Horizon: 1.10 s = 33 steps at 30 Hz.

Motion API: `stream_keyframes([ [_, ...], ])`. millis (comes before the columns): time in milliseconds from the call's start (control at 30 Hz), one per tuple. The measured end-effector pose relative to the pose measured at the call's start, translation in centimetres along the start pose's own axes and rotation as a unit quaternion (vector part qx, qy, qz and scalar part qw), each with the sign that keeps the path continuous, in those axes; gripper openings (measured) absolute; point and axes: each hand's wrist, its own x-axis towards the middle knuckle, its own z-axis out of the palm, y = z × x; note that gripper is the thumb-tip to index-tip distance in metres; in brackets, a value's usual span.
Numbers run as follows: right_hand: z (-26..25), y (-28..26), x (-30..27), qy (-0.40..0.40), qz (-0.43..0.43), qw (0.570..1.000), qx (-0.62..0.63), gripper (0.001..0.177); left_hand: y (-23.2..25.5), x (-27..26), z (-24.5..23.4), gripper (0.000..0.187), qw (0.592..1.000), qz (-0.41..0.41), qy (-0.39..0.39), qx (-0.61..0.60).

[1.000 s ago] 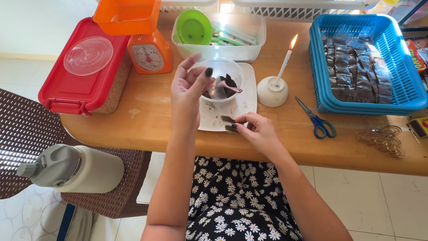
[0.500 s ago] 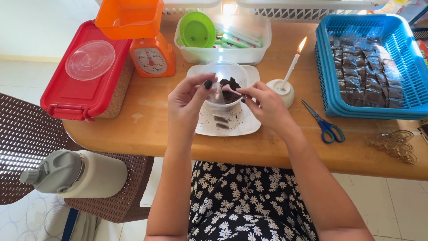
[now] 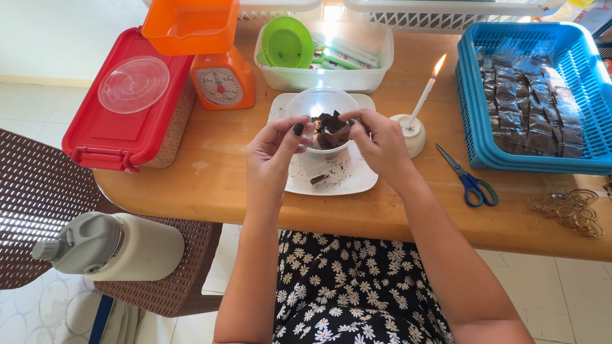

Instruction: Filling small plastic bags with dark powder using a spoon and sealing them with a candle flame.

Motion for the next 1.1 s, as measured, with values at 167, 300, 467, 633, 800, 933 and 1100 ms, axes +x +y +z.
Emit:
stream_keyframes([
  [167, -0.6, 2.1, -1.4, 0.067, 0.119, 0.980, 0.147, 0.028, -0.1, -0.3, -0.1, 0.024, 1.000, -0.005, 0.005, 0.000],
  [300, -0.9, 2.4, -2.6, 0.119, 0.187, 0.934, 0.281, 0.029, -0.2, -0.5, 0.2, 0.023, 1.000, -0.012, 0.004, -0.006],
  [467, -0.1, 4.7, -4.1, 0.135, 0.225, 0.883, 0.390, 0.028, -0.1, -0.6, 0.5, 0.024, 1.000, -0.018, 0.000, -0.004],
  [633, 0.2, 6.0, -4.6, 0.145, 0.256, 0.846, 0.444, 0.027, 0.4, -0.7, 0.7, 0.023, 1.000, -0.018, 0.002, -0.002],
  [800, 0.1, 5.1, -4.5, 0.157, 0.252, 0.857, 0.421, 0.026, 0.4, -0.7, 0.7, 0.023, 1.000, -0.019, 0.001, 0.000],
  [933, 0.0, 5.7, -4.5, 0.162, 0.237, 0.857, 0.429, 0.027, 0.7, -0.6, 0.9, 0.024, 1.000, -0.021, 0.001, 0.004],
  [1100, -0.3, 4.6, -4.8, 0.164, 0.229, 0.870, 0.406, 0.030, 0.7, -0.5, 1.0, 0.025, 1.000, -0.020, -0.002, 0.006],
])
